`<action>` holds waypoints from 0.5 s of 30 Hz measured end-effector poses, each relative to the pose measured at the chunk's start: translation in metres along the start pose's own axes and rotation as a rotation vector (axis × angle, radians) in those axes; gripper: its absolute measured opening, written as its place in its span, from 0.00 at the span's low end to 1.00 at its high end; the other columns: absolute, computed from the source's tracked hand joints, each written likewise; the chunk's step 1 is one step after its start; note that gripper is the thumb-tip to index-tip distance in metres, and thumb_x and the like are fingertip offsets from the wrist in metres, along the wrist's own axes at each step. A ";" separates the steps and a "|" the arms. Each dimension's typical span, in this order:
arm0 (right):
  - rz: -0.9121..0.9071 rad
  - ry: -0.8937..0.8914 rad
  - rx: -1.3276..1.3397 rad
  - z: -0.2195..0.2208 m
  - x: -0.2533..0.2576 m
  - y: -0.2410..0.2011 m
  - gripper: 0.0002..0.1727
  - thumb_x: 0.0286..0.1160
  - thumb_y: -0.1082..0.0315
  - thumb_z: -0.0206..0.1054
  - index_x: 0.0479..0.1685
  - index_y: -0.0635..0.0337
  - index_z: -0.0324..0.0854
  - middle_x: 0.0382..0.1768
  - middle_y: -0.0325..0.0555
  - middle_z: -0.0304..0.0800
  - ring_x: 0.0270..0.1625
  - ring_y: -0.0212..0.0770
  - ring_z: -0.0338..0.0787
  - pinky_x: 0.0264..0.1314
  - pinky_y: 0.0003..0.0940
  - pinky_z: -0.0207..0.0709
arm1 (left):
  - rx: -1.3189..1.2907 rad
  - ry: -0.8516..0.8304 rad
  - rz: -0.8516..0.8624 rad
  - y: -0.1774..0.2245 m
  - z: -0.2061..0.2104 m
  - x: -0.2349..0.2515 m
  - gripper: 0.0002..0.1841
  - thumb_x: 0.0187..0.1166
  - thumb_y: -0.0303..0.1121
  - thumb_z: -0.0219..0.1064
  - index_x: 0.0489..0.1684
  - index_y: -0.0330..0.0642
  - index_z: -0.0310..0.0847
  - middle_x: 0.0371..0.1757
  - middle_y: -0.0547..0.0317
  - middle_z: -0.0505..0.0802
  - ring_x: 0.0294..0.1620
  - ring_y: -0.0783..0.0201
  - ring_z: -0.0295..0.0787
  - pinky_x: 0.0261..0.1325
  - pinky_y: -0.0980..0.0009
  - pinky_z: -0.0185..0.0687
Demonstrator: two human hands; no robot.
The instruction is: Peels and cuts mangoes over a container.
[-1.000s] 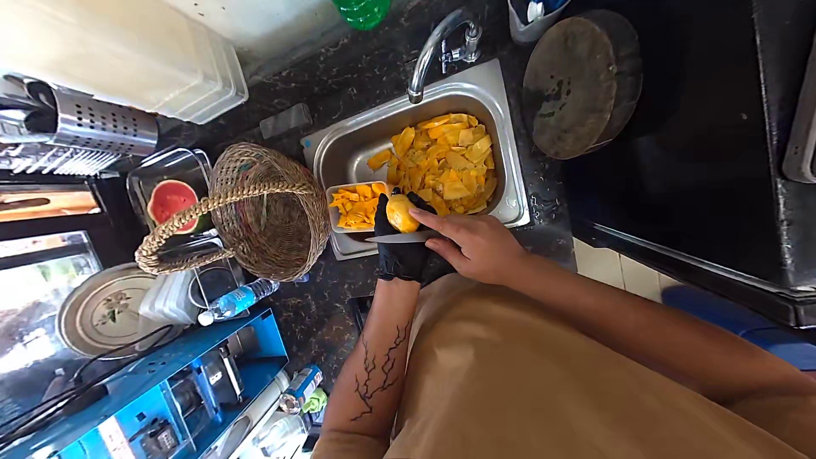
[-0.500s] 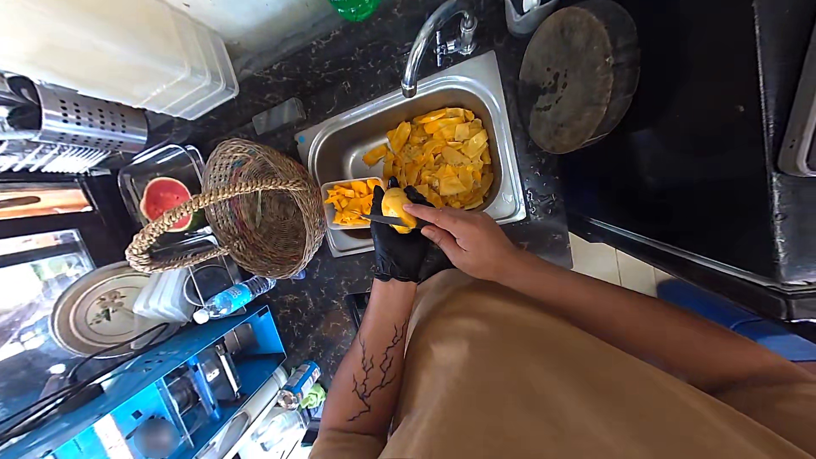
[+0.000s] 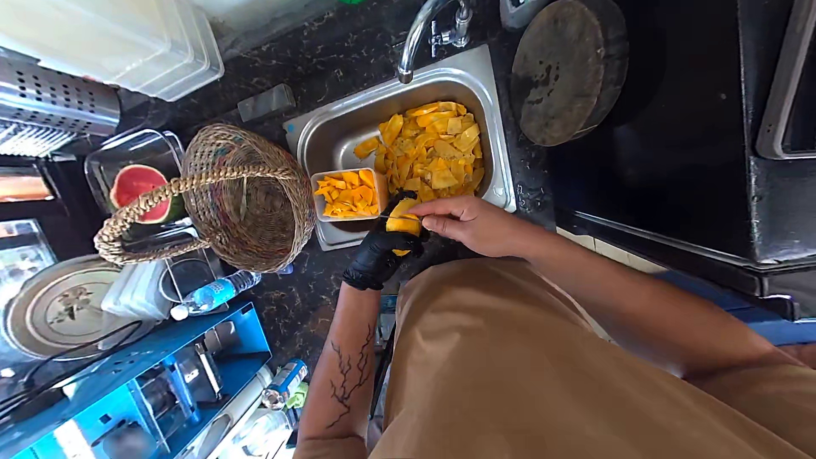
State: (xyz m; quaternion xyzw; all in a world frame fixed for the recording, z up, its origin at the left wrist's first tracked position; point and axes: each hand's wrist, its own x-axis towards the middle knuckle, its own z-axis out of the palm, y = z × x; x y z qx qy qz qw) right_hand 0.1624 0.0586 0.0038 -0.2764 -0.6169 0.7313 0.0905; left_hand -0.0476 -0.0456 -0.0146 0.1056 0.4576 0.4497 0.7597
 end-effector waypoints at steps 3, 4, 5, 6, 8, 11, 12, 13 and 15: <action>0.010 0.116 -0.007 -0.002 -0.001 -0.003 0.18 0.91 0.62 0.58 0.71 0.49 0.85 0.58 0.35 0.93 0.51 0.27 0.90 0.56 0.27 0.85 | -0.049 0.039 -0.038 0.001 0.004 -0.001 0.35 0.48 0.22 0.75 0.65 0.48 0.76 0.44 0.51 0.93 0.37 0.61 0.92 0.37 0.66 0.91; 0.022 0.136 0.002 -0.005 0.000 -0.004 0.18 0.91 0.61 0.58 0.72 0.49 0.85 0.55 0.35 0.93 0.47 0.26 0.89 0.51 0.26 0.83 | -0.052 0.049 -0.041 0.002 0.006 -0.002 0.36 0.47 0.22 0.75 0.66 0.47 0.75 0.44 0.50 0.93 0.37 0.61 0.92 0.37 0.66 0.91; 0.032 0.154 0.008 -0.008 0.001 -0.006 0.18 0.91 0.61 0.58 0.72 0.49 0.85 0.54 0.35 0.93 0.44 0.26 0.88 0.49 0.24 0.83 | -0.050 0.055 -0.042 0.003 0.007 -0.004 0.38 0.48 0.22 0.75 0.69 0.47 0.73 0.46 0.50 0.92 0.38 0.61 0.92 0.36 0.66 0.91; 0.043 0.170 0.013 -0.011 0.002 -0.008 0.18 0.91 0.60 0.58 0.72 0.49 0.85 0.54 0.34 0.93 0.41 0.24 0.86 0.45 0.22 0.81 | -0.042 0.050 -0.041 0.004 0.007 -0.006 0.40 0.49 0.22 0.75 0.71 0.49 0.71 0.48 0.50 0.92 0.38 0.61 0.92 0.35 0.67 0.90; 0.054 0.191 0.018 -0.016 0.003 -0.009 0.19 0.92 0.60 0.58 0.72 0.52 0.84 0.51 0.34 0.92 0.37 0.23 0.83 0.42 0.20 0.78 | -0.046 0.030 -0.033 0.005 0.006 -0.010 0.40 0.50 0.21 0.76 0.72 0.51 0.72 0.48 0.52 0.93 0.37 0.62 0.92 0.36 0.67 0.90; 0.071 0.220 0.004 -0.023 0.006 -0.009 0.20 0.92 0.59 0.58 0.74 0.53 0.83 0.50 0.34 0.92 0.34 0.22 0.80 0.39 0.19 0.75 | -0.093 0.018 -0.021 0.006 0.007 -0.013 0.37 0.50 0.19 0.75 0.67 0.49 0.73 0.46 0.52 0.93 0.41 0.62 0.94 0.41 0.65 0.92; 0.081 0.220 0.017 -0.024 0.008 -0.007 0.20 0.92 0.58 0.58 0.74 0.52 0.83 0.48 0.34 0.91 0.32 0.22 0.79 0.36 0.19 0.73 | -0.113 0.000 -0.016 0.005 0.005 -0.014 0.37 0.51 0.19 0.76 0.69 0.49 0.72 0.49 0.51 0.93 0.43 0.60 0.93 0.44 0.64 0.92; 0.108 0.205 0.046 -0.025 0.010 -0.006 0.20 0.92 0.58 0.58 0.75 0.50 0.82 0.43 0.34 0.90 0.29 0.24 0.77 0.32 0.20 0.71 | -0.117 0.002 -0.014 0.005 0.005 -0.013 0.39 0.52 0.20 0.76 0.72 0.51 0.72 0.51 0.50 0.92 0.45 0.60 0.93 0.44 0.64 0.92; 0.206 0.142 0.167 -0.025 0.013 -0.002 0.22 0.92 0.56 0.57 0.80 0.47 0.78 0.29 0.37 0.79 0.20 0.29 0.70 0.20 0.22 0.64 | -0.130 0.003 -0.006 0.001 0.001 -0.011 0.39 0.57 0.22 0.76 0.76 0.53 0.71 0.53 0.48 0.91 0.44 0.58 0.93 0.42 0.65 0.92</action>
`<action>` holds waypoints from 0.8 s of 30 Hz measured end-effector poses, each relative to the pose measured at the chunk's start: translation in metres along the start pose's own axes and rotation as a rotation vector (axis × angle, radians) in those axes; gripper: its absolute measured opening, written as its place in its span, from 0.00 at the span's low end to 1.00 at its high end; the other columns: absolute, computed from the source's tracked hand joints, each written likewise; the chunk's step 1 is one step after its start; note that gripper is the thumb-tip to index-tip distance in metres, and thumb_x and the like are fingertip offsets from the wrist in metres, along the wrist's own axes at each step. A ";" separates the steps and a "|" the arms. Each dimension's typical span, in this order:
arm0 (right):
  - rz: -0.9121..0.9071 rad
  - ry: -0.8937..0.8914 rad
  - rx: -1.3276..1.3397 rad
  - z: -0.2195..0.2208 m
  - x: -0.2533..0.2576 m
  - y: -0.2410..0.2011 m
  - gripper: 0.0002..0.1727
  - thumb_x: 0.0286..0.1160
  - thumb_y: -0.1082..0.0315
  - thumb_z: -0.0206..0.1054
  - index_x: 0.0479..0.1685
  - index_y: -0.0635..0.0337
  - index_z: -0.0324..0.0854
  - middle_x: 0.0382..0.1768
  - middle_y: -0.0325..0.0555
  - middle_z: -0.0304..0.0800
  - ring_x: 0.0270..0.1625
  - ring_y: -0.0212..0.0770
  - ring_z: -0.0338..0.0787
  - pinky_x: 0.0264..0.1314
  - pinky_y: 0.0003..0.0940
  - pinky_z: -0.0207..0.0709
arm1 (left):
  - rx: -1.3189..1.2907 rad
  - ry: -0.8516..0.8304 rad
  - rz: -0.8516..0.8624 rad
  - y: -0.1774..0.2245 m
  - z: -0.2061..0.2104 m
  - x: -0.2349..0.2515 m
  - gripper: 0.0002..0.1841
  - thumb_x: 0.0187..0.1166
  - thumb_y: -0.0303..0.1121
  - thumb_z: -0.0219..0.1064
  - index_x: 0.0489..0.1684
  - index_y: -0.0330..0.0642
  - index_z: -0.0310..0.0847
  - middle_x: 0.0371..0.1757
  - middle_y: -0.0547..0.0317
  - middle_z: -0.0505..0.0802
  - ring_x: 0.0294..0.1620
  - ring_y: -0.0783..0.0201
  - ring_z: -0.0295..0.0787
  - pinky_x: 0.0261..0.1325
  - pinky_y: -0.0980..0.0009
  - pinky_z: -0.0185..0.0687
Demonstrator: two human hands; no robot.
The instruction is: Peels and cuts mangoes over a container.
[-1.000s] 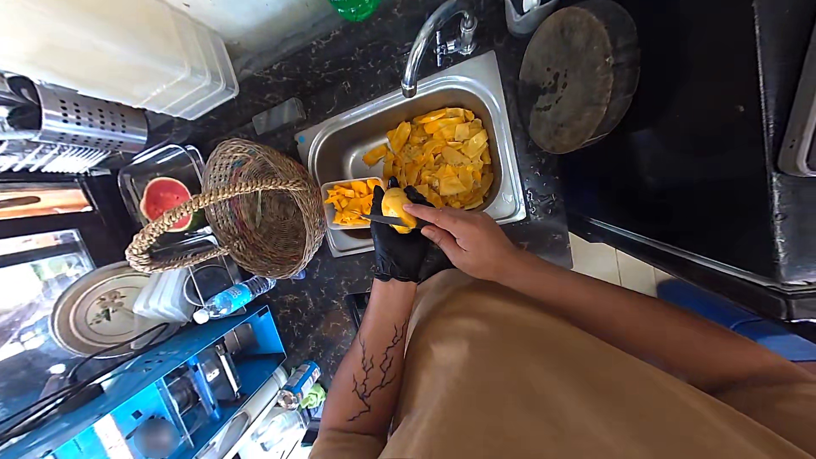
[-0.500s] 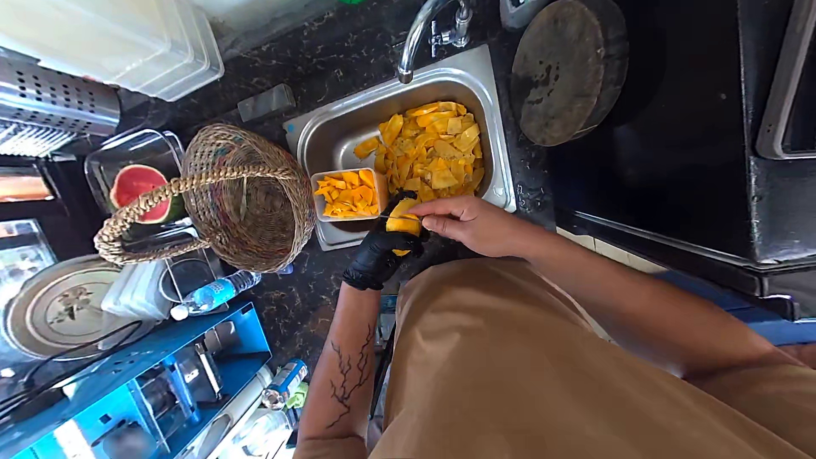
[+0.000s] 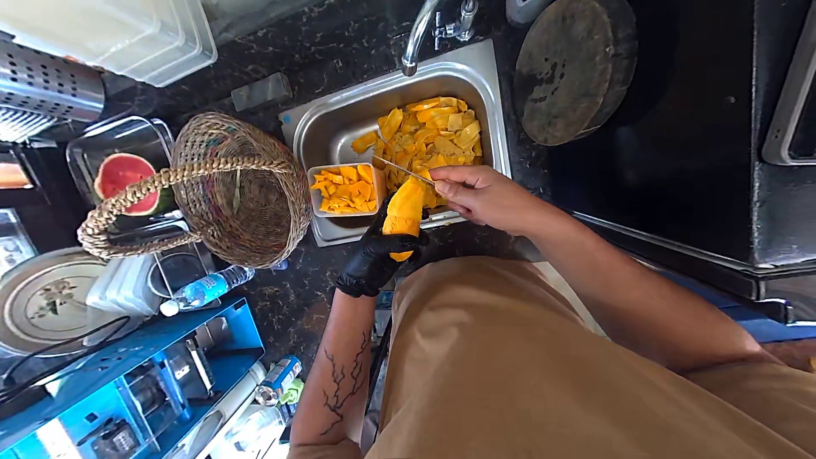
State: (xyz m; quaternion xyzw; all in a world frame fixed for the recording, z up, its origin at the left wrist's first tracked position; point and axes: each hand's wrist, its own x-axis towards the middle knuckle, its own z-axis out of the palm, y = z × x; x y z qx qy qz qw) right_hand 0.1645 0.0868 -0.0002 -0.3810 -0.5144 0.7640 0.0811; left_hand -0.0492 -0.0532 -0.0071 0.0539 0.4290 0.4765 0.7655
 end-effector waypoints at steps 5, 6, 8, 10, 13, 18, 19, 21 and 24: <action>0.208 -0.226 0.274 0.012 0.000 0.013 0.26 0.93 0.53 0.55 0.87 0.44 0.66 0.25 0.43 0.80 0.17 0.32 0.76 0.18 0.23 0.72 | 0.029 0.153 0.002 0.002 0.004 0.009 0.32 0.62 0.23 0.72 0.72 0.49 0.71 0.45 0.48 0.92 0.36 0.58 0.92 0.37 0.64 0.91; 0.202 -0.232 0.284 0.016 0.000 0.015 0.27 0.92 0.54 0.56 0.87 0.45 0.65 0.25 0.43 0.80 0.17 0.31 0.76 0.17 0.22 0.71 | 0.053 0.163 -0.007 0.003 0.005 0.012 0.32 0.63 0.23 0.72 0.72 0.49 0.70 0.45 0.49 0.92 0.35 0.59 0.92 0.35 0.65 0.90; 0.163 -0.218 0.246 0.020 0.002 0.019 0.28 0.92 0.56 0.58 0.90 0.38 0.62 0.27 0.43 0.80 0.18 0.31 0.75 0.18 0.22 0.69 | 0.088 0.163 -0.026 0.006 0.007 0.015 0.32 0.63 0.23 0.73 0.72 0.49 0.71 0.44 0.48 0.92 0.33 0.60 0.91 0.33 0.66 0.89; 0.073 -0.165 0.175 0.024 0.003 0.023 0.24 0.91 0.59 0.60 0.84 0.41 0.70 0.27 0.43 0.80 0.18 0.31 0.74 0.18 0.22 0.68 | 0.105 0.183 -0.056 0.009 0.009 0.016 0.32 0.63 0.22 0.72 0.71 0.49 0.71 0.43 0.49 0.92 0.32 0.59 0.91 0.31 0.66 0.89; -0.099 -0.001 -0.028 0.030 0.003 0.029 0.18 0.88 0.62 0.63 0.72 0.49 0.83 0.29 0.43 0.87 0.22 0.33 0.79 0.25 0.29 0.75 | 0.145 0.213 -0.076 0.009 0.013 0.019 0.34 0.61 0.21 0.71 0.72 0.54 0.71 0.48 0.50 0.91 0.35 0.59 0.91 0.31 0.65 0.90; -0.128 0.169 -0.128 0.027 0.013 0.033 0.20 0.89 0.56 0.61 0.75 0.46 0.82 0.49 0.42 0.93 0.43 0.35 0.90 0.52 0.40 0.86 | 0.153 0.304 -0.067 0.003 0.024 0.026 0.42 0.59 0.20 0.71 0.81 0.54 0.64 0.50 0.44 0.90 0.34 0.53 0.92 0.27 0.60 0.90; -0.141 0.197 -0.129 0.023 0.016 0.032 0.20 0.90 0.56 0.61 0.75 0.47 0.82 0.48 0.42 0.93 0.41 0.34 0.89 0.50 0.38 0.85 | 0.151 0.273 -0.061 0.003 0.021 0.025 0.45 0.58 0.20 0.72 0.84 0.56 0.61 0.53 0.42 0.89 0.36 0.50 0.92 0.28 0.58 0.91; -0.151 0.246 -0.117 0.016 0.020 0.030 0.20 0.90 0.57 0.60 0.75 0.50 0.82 0.41 0.42 0.91 0.34 0.33 0.85 0.42 0.34 0.82 | 0.186 0.183 -0.033 0.000 0.013 0.023 0.47 0.59 0.21 0.73 0.86 0.59 0.58 0.56 0.40 0.87 0.38 0.49 0.91 0.29 0.58 0.90; -0.126 0.276 -0.107 0.008 0.027 0.029 0.21 0.90 0.56 0.60 0.76 0.48 0.81 0.35 0.42 0.88 0.31 0.34 0.82 0.39 0.34 0.80 | 0.243 0.061 0.040 -0.004 0.007 0.020 0.46 0.56 0.25 0.77 0.82 0.59 0.61 0.56 0.41 0.88 0.41 0.50 0.91 0.31 0.60 0.90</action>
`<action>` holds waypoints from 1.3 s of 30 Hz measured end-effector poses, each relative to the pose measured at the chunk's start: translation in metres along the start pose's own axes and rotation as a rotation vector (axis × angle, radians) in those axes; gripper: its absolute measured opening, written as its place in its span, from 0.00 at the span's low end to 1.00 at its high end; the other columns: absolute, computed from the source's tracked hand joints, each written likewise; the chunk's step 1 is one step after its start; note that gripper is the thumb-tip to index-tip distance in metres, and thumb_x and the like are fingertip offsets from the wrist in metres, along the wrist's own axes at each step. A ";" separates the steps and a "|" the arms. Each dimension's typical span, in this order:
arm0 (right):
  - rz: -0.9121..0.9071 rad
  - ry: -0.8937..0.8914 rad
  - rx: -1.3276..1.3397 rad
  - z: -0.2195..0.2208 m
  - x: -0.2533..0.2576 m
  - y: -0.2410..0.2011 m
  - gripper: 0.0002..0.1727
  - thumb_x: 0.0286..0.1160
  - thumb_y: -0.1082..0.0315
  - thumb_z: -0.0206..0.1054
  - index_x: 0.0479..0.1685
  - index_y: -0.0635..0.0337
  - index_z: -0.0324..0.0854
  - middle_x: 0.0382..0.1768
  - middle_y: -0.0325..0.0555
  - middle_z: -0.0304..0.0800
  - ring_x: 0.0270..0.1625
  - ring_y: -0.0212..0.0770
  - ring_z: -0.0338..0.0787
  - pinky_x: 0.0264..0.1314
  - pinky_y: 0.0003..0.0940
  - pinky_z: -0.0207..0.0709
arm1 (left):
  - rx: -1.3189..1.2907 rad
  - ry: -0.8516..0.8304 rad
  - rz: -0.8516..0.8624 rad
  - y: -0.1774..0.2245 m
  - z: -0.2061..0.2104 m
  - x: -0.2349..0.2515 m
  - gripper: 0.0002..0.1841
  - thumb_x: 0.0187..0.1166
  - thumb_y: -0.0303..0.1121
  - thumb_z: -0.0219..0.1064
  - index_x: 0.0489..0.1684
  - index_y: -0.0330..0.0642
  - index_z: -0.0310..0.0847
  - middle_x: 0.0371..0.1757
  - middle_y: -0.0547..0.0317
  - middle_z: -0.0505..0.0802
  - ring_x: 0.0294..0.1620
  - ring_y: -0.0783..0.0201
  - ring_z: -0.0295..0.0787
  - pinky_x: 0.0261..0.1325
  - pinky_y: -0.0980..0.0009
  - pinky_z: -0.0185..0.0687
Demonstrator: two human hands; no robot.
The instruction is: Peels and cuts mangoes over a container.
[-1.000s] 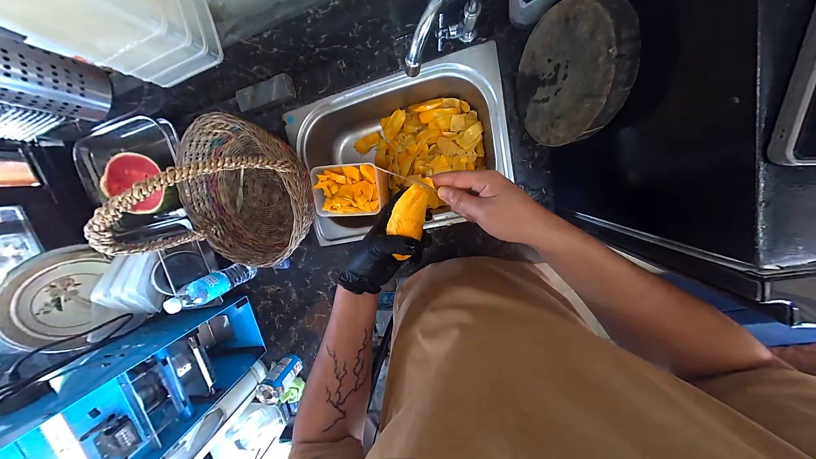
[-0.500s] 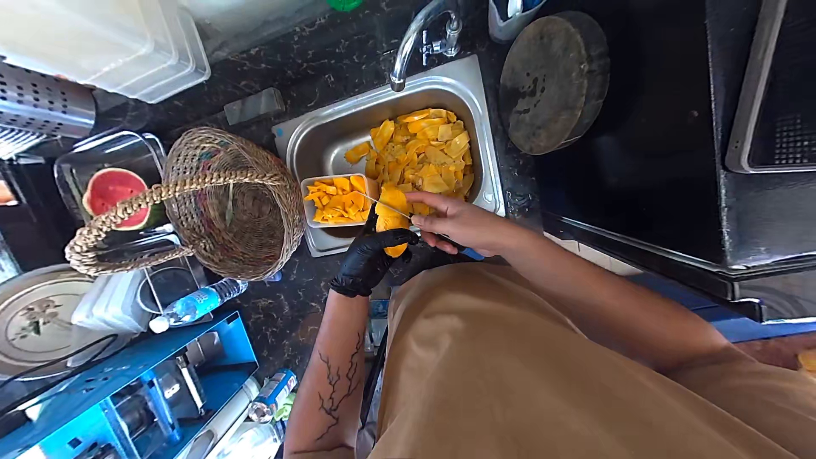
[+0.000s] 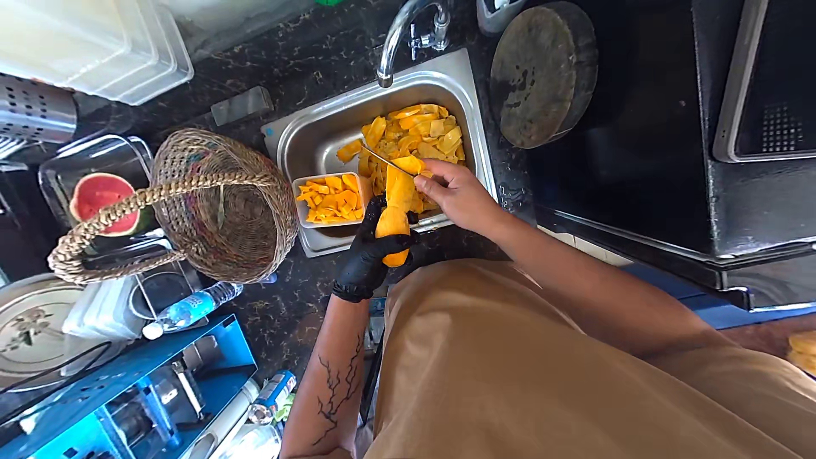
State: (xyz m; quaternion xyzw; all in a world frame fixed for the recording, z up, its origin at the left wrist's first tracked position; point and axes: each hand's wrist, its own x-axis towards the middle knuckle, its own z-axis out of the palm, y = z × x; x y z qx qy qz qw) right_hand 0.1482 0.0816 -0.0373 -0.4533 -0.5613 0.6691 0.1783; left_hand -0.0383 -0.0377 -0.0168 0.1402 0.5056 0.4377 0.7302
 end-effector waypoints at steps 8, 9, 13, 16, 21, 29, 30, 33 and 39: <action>0.221 0.033 -0.188 0.013 0.031 0.031 0.27 0.92 0.50 0.53 0.86 0.45 0.71 0.63 0.54 0.89 0.58 0.52 0.90 0.64 0.60 0.81 | -0.109 -0.265 0.201 -0.007 -0.005 -0.009 0.44 0.58 0.27 0.79 0.81 0.57 0.63 0.53 0.45 0.87 0.39 0.55 0.89 0.36 0.64 0.88; 0.277 -0.010 -0.280 0.008 0.034 0.035 0.30 0.93 0.48 0.52 0.91 0.43 0.64 0.70 0.54 0.87 0.66 0.55 0.89 0.71 0.64 0.77 | -0.175 -0.269 0.221 -0.006 -0.004 -0.014 0.41 0.60 0.27 0.79 0.80 0.57 0.66 0.54 0.46 0.89 0.40 0.56 0.90 0.37 0.64 0.89; 0.150 -0.103 -0.335 0.002 0.006 0.018 0.25 0.92 0.47 0.53 0.71 0.55 0.82 0.35 0.51 0.88 0.36 0.49 0.88 0.44 0.55 0.83 | -0.474 -0.004 0.183 -0.003 -0.008 -0.027 0.24 0.56 0.34 0.78 0.56 0.47 0.84 0.47 0.49 0.94 0.44 0.57 0.95 0.45 0.60 0.93; -0.041 -0.220 -0.294 0.004 -0.029 -0.014 0.22 0.92 0.50 0.53 0.51 0.51 0.92 0.26 0.38 0.85 0.26 0.35 0.83 0.32 0.40 0.81 | -0.662 -0.041 0.120 -0.005 -0.018 -0.023 0.22 0.58 0.34 0.76 0.52 0.39 0.84 0.47 0.45 0.92 0.40 0.55 0.93 0.40 0.61 0.92; -0.200 -0.280 -0.501 0.004 -0.044 -0.022 0.22 0.91 0.46 0.52 0.59 0.43 0.91 0.36 0.32 0.92 0.38 0.30 0.89 0.45 0.39 0.85 | -0.638 -0.074 0.138 -0.007 -0.012 -0.021 0.23 0.63 0.34 0.74 0.60 0.40 0.82 0.51 0.44 0.92 0.45 0.54 0.93 0.43 0.60 0.92; -0.388 -0.118 -0.590 0.006 -0.041 -0.004 0.22 0.89 0.45 0.55 0.62 0.43 0.90 0.40 0.34 0.91 0.41 0.33 0.90 0.43 0.38 0.86 | -0.607 -0.015 0.112 -0.003 -0.007 -0.028 0.23 0.59 0.32 0.76 0.56 0.38 0.84 0.50 0.43 0.92 0.45 0.52 0.94 0.45 0.59 0.92; -0.432 -0.064 -0.609 0.007 -0.040 0.000 0.21 0.89 0.46 0.57 0.63 0.44 0.90 0.38 0.35 0.90 0.40 0.34 0.90 0.42 0.38 0.86 | -0.604 -0.005 0.109 -0.003 -0.008 -0.029 0.21 0.58 0.32 0.76 0.52 0.39 0.85 0.48 0.44 0.92 0.45 0.53 0.94 0.45 0.59 0.92; -0.509 0.071 -0.629 0.008 -0.037 0.012 0.21 0.88 0.49 0.59 0.66 0.49 0.89 0.37 0.42 0.89 0.41 0.41 0.89 0.45 0.42 0.85 | -0.587 0.004 0.109 -0.005 -0.012 -0.033 0.19 0.57 0.32 0.76 0.50 0.41 0.85 0.45 0.46 0.93 0.44 0.54 0.94 0.46 0.58 0.92; 0.041 -0.027 -0.291 -0.013 -0.032 0.014 0.23 0.93 0.48 0.52 0.63 0.52 0.88 0.27 0.41 0.82 0.26 0.38 0.79 0.32 0.41 0.77 | -0.554 -0.058 0.128 0.007 -0.014 -0.036 0.25 0.71 0.41 0.70 0.67 0.43 0.81 0.60 0.45 0.91 0.59 0.52 0.91 0.58 0.53 0.90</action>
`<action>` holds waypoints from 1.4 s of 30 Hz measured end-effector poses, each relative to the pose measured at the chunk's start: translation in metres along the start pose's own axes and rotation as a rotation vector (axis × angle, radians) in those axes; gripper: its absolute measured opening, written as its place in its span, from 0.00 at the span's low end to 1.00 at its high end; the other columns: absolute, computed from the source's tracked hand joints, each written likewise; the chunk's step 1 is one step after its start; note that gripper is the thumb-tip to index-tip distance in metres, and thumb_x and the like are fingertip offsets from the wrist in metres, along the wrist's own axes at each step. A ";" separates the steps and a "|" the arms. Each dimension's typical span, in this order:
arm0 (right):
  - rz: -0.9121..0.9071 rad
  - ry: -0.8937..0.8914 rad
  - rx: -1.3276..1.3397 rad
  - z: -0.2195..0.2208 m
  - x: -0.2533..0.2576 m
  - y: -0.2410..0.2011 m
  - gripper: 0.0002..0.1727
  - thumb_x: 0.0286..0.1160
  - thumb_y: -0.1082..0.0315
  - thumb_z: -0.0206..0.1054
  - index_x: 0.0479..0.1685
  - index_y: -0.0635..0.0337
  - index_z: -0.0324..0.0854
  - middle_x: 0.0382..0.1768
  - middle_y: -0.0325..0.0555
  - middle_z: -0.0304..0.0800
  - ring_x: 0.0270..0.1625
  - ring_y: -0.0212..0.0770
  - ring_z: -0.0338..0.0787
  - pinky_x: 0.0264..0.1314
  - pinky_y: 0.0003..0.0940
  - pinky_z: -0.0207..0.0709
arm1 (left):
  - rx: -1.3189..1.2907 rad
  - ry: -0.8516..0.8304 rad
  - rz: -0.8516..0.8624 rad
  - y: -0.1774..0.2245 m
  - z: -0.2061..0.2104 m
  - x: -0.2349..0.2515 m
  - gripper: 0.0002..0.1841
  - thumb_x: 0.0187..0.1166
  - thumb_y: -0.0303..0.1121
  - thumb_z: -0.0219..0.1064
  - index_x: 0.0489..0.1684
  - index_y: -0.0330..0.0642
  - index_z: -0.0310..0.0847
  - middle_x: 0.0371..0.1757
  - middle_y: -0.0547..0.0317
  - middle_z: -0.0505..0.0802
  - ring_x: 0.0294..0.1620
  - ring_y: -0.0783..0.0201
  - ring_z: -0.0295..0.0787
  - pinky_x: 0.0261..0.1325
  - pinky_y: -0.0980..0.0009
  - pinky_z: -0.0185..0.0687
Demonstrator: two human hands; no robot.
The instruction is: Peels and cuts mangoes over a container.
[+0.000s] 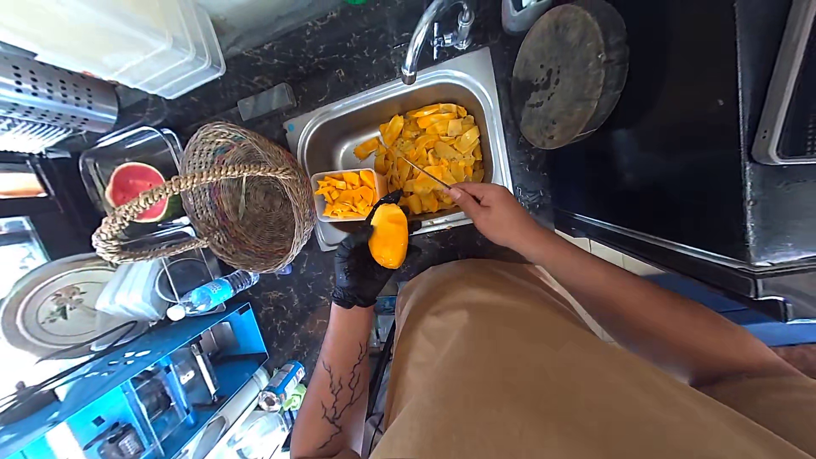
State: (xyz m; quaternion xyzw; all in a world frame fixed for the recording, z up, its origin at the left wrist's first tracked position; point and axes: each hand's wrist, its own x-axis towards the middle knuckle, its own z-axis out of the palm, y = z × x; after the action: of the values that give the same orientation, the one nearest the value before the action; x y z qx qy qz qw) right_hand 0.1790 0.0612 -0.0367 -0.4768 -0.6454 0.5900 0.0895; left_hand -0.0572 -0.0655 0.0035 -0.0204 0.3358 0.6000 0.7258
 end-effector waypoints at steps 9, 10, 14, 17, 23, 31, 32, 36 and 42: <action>-0.072 -0.104 0.114 -0.007 -0.020 -0.024 0.20 0.93 0.52 0.54 0.65 0.48 0.88 0.26 0.36 0.83 0.23 0.30 0.79 0.26 0.28 0.76 | 0.057 0.125 0.001 0.008 0.017 0.018 0.30 0.88 0.60 0.42 0.69 0.51 0.80 0.51 0.50 0.92 0.44 0.55 0.92 0.37 0.60 0.90; -0.082 -0.112 0.117 -0.006 -0.022 -0.025 0.19 0.92 0.52 0.55 0.65 0.48 0.88 0.26 0.35 0.83 0.23 0.30 0.78 0.26 0.27 0.75 | 0.085 0.153 0.009 0.006 0.019 0.018 0.26 0.90 0.55 0.45 0.70 0.52 0.79 0.52 0.50 0.91 0.46 0.56 0.92 0.41 0.60 0.90; -0.067 -0.085 0.150 -0.008 -0.026 -0.026 0.19 0.92 0.53 0.55 0.66 0.48 0.88 0.26 0.36 0.83 0.23 0.30 0.79 0.25 0.26 0.76 | 0.132 0.151 0.059 0.010 0.022 0.015 0.24 0.91 0.52 0.47 0.79 0.55 0.75 0.58 0.50 0.90 0.52 0.55 0.91 0.49 0.56 0.91; -0.132 -0.111 0.040 -0.002 -0.026 -0.029 0.20 0.92 0.53 0.55 0.64 0.50 0.88 0.31 0.36 0.86 0.28 0.31 0.82 0.32 0.32 0.80 | 0.015 0.242 0.037 0.000 0.012 0.030 0.25 0.88 0.56 0.50 0.70 0.50 0.78 0.49 0.49 0.90 0.43 0.55 0.92 0.38 0.58 0.92; -0.310 -0.130 -0.274 0.017 -0.032 -0.028 0.24 0.91 0.46 0.51 0.62 0.47 0.89 0.52 0.36 0.94 0.53 0.33 0.92 0.58 0.42 0.87 | -0.015 0.372 0.096 -0.018 0.018 0.048 0.22 0.89 0.53 0.50 0.65 0.49 0.77 0.46 0.50 0.89 0.42 0.57 0.91 0.42 0.61 0.90; -0.376 -0.105 -0.407 0.022 -0.025 -0.024 0.24 0.91 0.44 0.51 0.58 0.46 0.89 0.41 0.35 0.91 0.44 0.35 0.92 0.44 0.41 0.86 | 0.144 0.548 0.150 -0.025 0.035 0.042 0.20 0.90 0.50 0.52 0.67 0.49 0.77 0.49 0.52 0.88 0.45 0.57 0.90 0.45 0.59 0.90; -0.391 -0.093 -0.414 0.022 -0.024 -0.023 0.23 0.90 0.45 0.51 0.58 0.46 0.89 0.40 0.35 0.91 0.43 0.35 0.91 0.42 0.40 0.86 | 0.155 0.551 0.154 -0.025 0.036 0.041 0.21 0.90 0.51 0.53 0.69 0.50 0.76 0.51 0.52 0.89 0.47 0.57 0.90 0.46 0.59 0.91; -0.455 0.011 -0.433 0.023 -0.024 -0.018 0.22 0.89 0.46 0.55 0.58 0.48 0.90 0.36 0.36 0.89 0.40 0.36 0.90 0.40 0.39 0.85 | 0.157 0.524 0.162 -0.022 0.035 0.035 0.20 0.89 0.51 0.54 0.68 0.52 0.78 0.53 0.52 0.89 0.49 0.57 0.91 0.46 0.57 0.91; -0.466 0.136 -0.474 0.030 -0.025 -0.012 0.22 0.89 0.47 0.55 0.62 0.48 0.89 0.35 0.41 0.87 0.39 0.42 0.88 0.41 0.40 0.83 | 0.120 0.503 0.167 -0.016 0.033 0.030 0.21 0.90 0.53 0.51 0.68 0.54 0.77 0.53 0.54 0.89 0.51 0.58 0.90 0.47 0.57 0.91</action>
State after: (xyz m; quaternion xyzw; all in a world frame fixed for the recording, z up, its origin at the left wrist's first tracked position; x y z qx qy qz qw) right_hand 0.1662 0.0246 -0.0239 -0.3624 -0.8488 0.3540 0.1513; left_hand -0.0257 -0.0303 0.0077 -0.0979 0.5408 0.6130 0.5676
